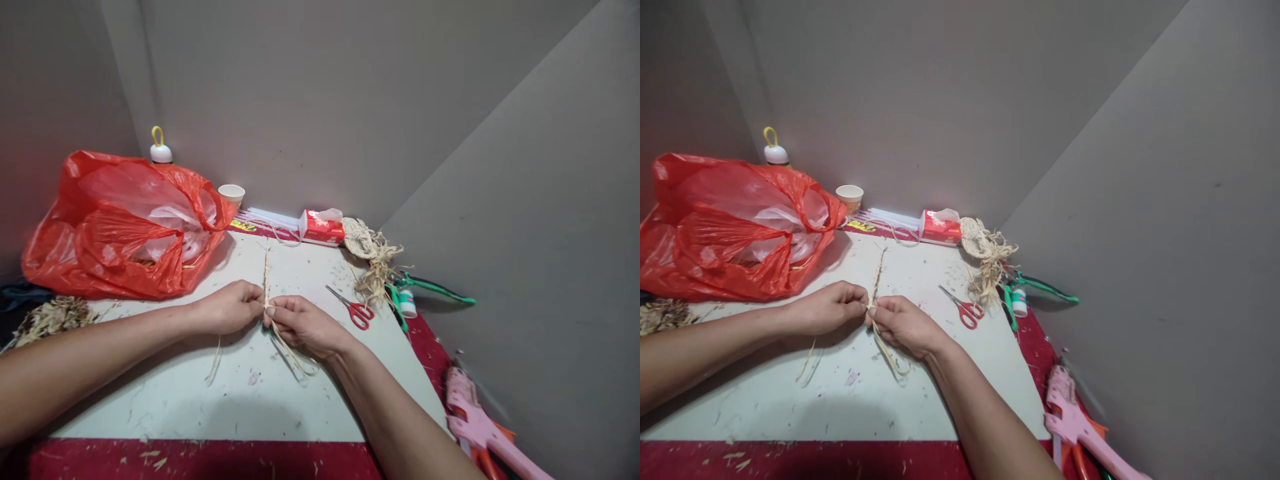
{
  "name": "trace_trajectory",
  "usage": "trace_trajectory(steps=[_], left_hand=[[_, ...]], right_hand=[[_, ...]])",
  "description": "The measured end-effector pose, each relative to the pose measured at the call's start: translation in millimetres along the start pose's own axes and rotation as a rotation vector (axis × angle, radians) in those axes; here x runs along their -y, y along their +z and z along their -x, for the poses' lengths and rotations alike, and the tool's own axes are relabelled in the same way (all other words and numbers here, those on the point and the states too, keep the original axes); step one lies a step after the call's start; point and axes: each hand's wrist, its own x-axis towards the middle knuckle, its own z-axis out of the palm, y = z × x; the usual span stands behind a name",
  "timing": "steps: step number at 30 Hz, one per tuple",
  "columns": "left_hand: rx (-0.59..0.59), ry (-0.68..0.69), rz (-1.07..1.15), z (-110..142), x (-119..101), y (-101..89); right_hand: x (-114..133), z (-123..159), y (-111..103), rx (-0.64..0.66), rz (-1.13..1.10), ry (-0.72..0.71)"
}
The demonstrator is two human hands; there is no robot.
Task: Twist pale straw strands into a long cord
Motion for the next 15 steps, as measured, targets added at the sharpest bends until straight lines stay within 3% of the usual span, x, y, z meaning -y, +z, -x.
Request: trace_trajectory(steps=[4, 11, 15], left_hand=[[0.031, -0.035, 0.078, -6.4, 4.7, -1.3], [0.209, -0.155, 0.397, -8.5, 4.1, -3.4], [0.218, -0.146, 0.454, -8.2, 5.3, -4.1]], right_hand=[[1.2, 1.1, -3.0, 0.004, 0.097, 0.005], [2.9, 2.7, -3.8, -0.03, 0.321, -0.027], [5.8, 6.1, -7.0, -0.053, 0.41, -0.061]])
